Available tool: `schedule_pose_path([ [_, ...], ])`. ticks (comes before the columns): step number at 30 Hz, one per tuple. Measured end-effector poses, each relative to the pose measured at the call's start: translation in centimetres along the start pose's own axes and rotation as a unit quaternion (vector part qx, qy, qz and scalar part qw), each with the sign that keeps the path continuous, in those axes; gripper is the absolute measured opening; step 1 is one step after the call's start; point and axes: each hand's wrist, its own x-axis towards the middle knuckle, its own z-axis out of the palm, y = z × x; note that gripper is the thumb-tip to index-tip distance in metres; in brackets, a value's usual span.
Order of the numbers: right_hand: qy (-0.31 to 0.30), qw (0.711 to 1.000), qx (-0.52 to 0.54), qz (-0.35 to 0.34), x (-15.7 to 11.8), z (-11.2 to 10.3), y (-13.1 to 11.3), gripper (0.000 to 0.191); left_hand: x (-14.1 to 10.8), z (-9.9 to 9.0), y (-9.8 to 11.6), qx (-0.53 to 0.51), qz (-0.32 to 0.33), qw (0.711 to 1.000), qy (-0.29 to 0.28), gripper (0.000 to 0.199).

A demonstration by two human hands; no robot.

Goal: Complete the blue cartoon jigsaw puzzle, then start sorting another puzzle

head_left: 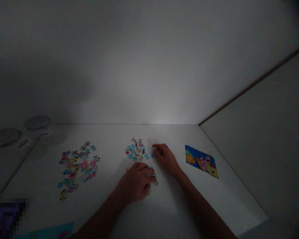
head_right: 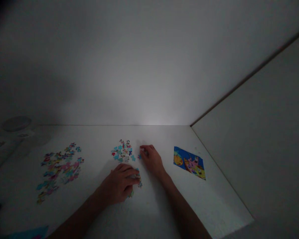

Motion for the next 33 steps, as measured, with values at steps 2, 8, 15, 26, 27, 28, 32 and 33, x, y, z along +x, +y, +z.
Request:
schedule_pose_path([
  [2,-0.050,0.998,0.017,-0.030,2.0,0.0,-0.8,0.028,0.0,0.1,-0.1,-0.002,0.000,1.000,0.001,0.027],
  [8,-0.140,0.983,0.021,-0.115,6.6,1.2,-3.0,0.032,-0.1,0.4,-0.3,-0.010,-0.007,1.000,-0.003,0.025],
  [15,-0.189,0.978,0.017,-0.091,6.8,0.7,-2.6,0.018,0.0,0.1,-0.1,-0.021,-0.022,0.999,-0.006,0.025],
  [26,-0.238,0.930,0.280,0.021,7.6,0.1,-1.4,0.013,0.0,0.3,-0.2,-0.027,-0.021,0.999,0.002,0.026],
  [27,-0.237,0.925,0.295,0.033,7.7,0.0,-1.3,0.014,0.0,0.3,-0.2,-0.026,-0.021,0.999,0.000,0.026],
  [28,-0.236,0.923,0.302,0.041,7.7,0.0,-1.2,0.016,0.0,0.4,-0.2,-0.025,-0.020,0.999,-0.001,0.026],
  [32,-0.227,0.921,0.313,0.054,7.9,-0.1,-0.9,0.020,0.0,0.4,-0.3,-0.029,-0.021,0.999,-0.003,0.025],
  [33,-0.227,0.918,0.319,0.057,7.9,-0.1,-0.9,0.021,0.0,0.3,-0.3,-0.029,-0.021,0.999,-0.003,0.025],
])
